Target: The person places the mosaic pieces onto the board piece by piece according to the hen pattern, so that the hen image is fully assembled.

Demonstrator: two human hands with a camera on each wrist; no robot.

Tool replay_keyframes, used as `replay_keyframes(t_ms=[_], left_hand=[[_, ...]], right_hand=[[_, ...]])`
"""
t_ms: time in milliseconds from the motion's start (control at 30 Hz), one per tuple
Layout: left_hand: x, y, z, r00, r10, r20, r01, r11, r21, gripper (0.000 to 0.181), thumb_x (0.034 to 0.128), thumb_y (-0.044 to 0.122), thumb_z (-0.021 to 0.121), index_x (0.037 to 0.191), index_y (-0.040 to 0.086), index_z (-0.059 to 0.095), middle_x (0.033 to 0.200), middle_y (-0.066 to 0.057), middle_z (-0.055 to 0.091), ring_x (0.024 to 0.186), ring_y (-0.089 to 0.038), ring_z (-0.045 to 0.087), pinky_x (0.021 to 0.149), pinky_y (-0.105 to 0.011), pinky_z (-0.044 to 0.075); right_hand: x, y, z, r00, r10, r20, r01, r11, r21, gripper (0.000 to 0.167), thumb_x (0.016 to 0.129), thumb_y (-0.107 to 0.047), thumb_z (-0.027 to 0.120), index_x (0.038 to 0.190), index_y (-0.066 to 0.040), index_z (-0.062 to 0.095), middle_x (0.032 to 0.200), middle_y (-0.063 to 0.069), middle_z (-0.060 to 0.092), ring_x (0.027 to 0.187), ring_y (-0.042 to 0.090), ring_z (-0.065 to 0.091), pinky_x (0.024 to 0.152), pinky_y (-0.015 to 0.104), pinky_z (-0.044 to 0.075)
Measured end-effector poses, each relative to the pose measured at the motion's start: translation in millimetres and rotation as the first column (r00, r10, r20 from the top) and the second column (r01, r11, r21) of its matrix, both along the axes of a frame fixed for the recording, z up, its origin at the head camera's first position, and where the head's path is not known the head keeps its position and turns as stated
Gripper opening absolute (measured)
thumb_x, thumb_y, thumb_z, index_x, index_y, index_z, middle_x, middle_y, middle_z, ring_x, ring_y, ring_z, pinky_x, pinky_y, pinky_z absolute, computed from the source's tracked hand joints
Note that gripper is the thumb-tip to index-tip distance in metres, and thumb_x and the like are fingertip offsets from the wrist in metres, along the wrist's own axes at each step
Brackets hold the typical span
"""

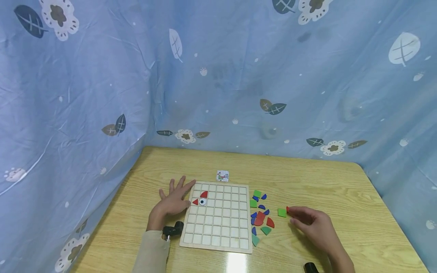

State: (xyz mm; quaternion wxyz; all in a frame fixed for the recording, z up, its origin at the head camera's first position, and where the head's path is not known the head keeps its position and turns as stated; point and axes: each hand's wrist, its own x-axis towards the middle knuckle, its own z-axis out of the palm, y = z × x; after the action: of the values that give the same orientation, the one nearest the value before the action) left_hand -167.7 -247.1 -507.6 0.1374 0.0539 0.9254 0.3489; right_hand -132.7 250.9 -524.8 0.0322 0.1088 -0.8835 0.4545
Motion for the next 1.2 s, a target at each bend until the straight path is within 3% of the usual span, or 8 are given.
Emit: replay_keyframes(t_ms=[500,933,1200], left_hand=[[-1.1,0.9,-0.2,1.0,0.0,-0.009,0.0,1.0,-0.003,0.085,0.0939,0.008,0.063,0.173,0.022,0.037,0.184,-0.022,0.002,0.165,-0.057,-0.02,0.113,-0.09,-0.022],[-0.5,0.3,1.0,1.0,0.003,-0.003,-0.003,1.0,0.002,0.085,0.0933,0.007,0.062,0.173,0.022,0.037,0.184,-0.022,0.002,0.165,-0.056,-0.021,0.113,-0.089,-0.022],[-0.2,0.7,-0.6,1.0,0.011,0.0,-0.011,1.0,0.001,0.086,0.0922,0.008,0.062,0.173,0.022,0.036,0.185,-0.021,0.002,0.165,-0.055,-0.021,0.113,-0.089,-0.023]], right_hand=[[-15.2,-9,1.4,0.999,0.038,0.032,-0.039,0.999,0.028,0.037,0.094,-0.008,0.086,0.13,-0.012,0.08,0.123,0.006,0.083,0.106,0.006,0.079,0.087,0.019,0.062],[-19.2,-15,-2.9,0.995,0.054,-0.087,-0.04,0.987,0.158,0.038,0.088,0.002,0.087,0.121,-0.017,0.082,0.117,-0.004,0.083,0.105,0.01,0.079,0.089,0.024,0.064],[-17.8,-17,0.4,0.997,0.03,-0.072,-0.018,0.988,0.156,0.038,0.087,0.005,0.087,0.119,-0.014,0.083,0.116,-0.001,0.083,0.104,0.009,0.079,0.089,0.023,0.064]])
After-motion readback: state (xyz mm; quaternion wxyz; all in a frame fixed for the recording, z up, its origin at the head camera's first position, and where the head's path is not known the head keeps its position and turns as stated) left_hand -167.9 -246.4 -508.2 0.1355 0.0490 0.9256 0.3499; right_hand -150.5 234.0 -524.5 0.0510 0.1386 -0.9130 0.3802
